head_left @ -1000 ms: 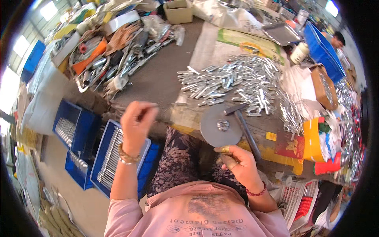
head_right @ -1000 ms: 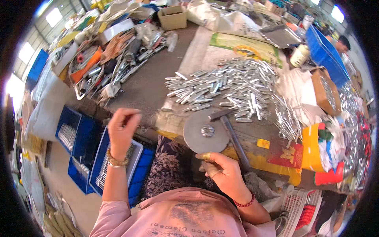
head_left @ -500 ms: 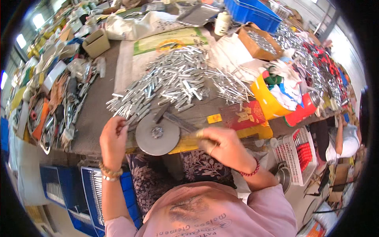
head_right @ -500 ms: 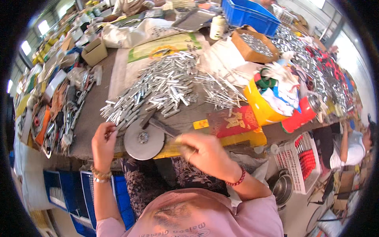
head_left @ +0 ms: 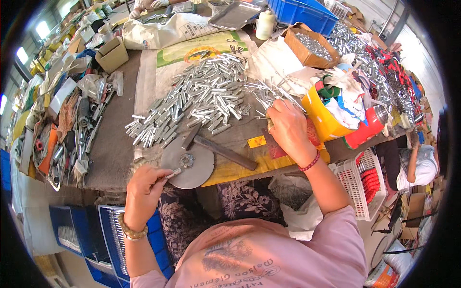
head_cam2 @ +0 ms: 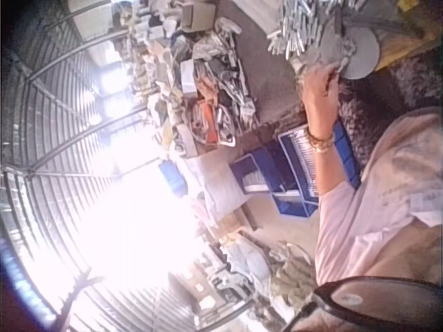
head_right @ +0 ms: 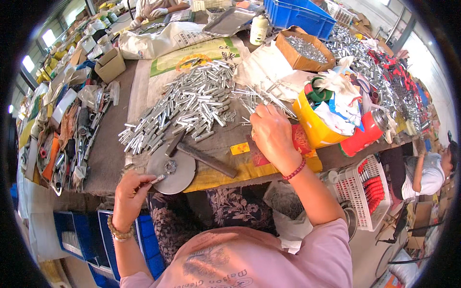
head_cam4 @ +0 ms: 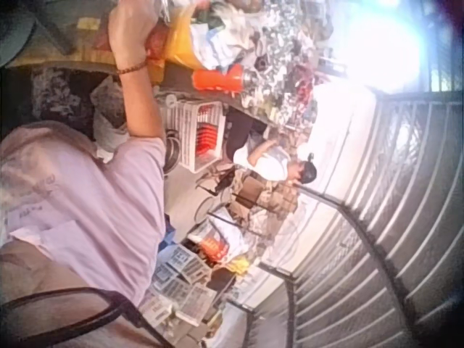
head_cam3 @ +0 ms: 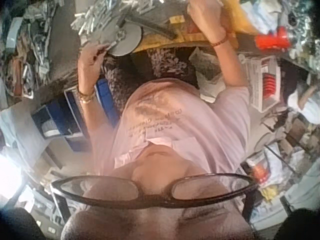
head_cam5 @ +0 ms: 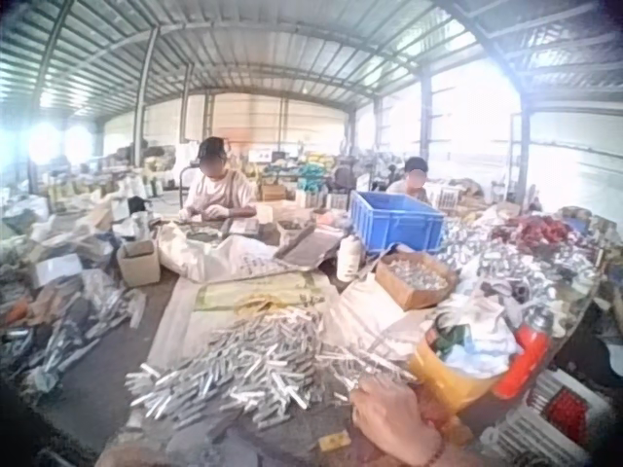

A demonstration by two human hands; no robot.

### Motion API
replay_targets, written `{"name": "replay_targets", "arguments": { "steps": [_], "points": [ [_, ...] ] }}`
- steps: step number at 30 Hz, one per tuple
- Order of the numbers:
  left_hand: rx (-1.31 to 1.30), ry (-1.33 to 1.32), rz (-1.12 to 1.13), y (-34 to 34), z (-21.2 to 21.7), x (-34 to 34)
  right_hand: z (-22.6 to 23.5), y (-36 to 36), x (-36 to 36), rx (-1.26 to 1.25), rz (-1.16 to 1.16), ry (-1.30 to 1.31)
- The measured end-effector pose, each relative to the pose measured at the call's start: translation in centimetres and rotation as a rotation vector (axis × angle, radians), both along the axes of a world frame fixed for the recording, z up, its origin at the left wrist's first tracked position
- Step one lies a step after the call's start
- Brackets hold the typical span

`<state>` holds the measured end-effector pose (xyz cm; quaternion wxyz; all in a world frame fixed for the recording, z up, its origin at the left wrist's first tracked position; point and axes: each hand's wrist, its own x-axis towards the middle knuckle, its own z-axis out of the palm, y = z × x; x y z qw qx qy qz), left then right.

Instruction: Manually assembling small metal components using a hammer and a mounting jig on a workbench.

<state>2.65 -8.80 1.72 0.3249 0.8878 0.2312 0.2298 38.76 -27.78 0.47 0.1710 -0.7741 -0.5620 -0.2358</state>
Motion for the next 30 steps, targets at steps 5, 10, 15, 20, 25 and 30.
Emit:
{"name": "replay_targets", "arguments": {
  "steps": [5,10,15,20,25,30],
  "points": [
    [0.038,0.03,0.034,-1.2,0.9,0.8,-0.2,0.0,0.2,0.001,0.035,0.051],
    [0.146,-0.035,0.112,-1.2,-0.8,1.7,0.7,0.8,-2.2,-0.028,0.095,0.152],
    [0.111,-0.037,0.113,-1.7,-1.0,1.9,2.4,2.1,-8.3,0.039,0.448,0.342],
    [0.138,-0.068,0.115,-1.9,-1.2,1.5,1.2,3.7,-12.5,-0.029,0.585,0.408],
    [0.19,-0.093,0.104,-2.0,-1.4,1.4,0.3,4.8,-13.8,-0.058,0.604,0.386],
    [0.175,-0.087,0.146,-2.2,-1.7,1.5,0.3,5.2,-13.9,-0.042,0.61,0.371]
  ]
}}
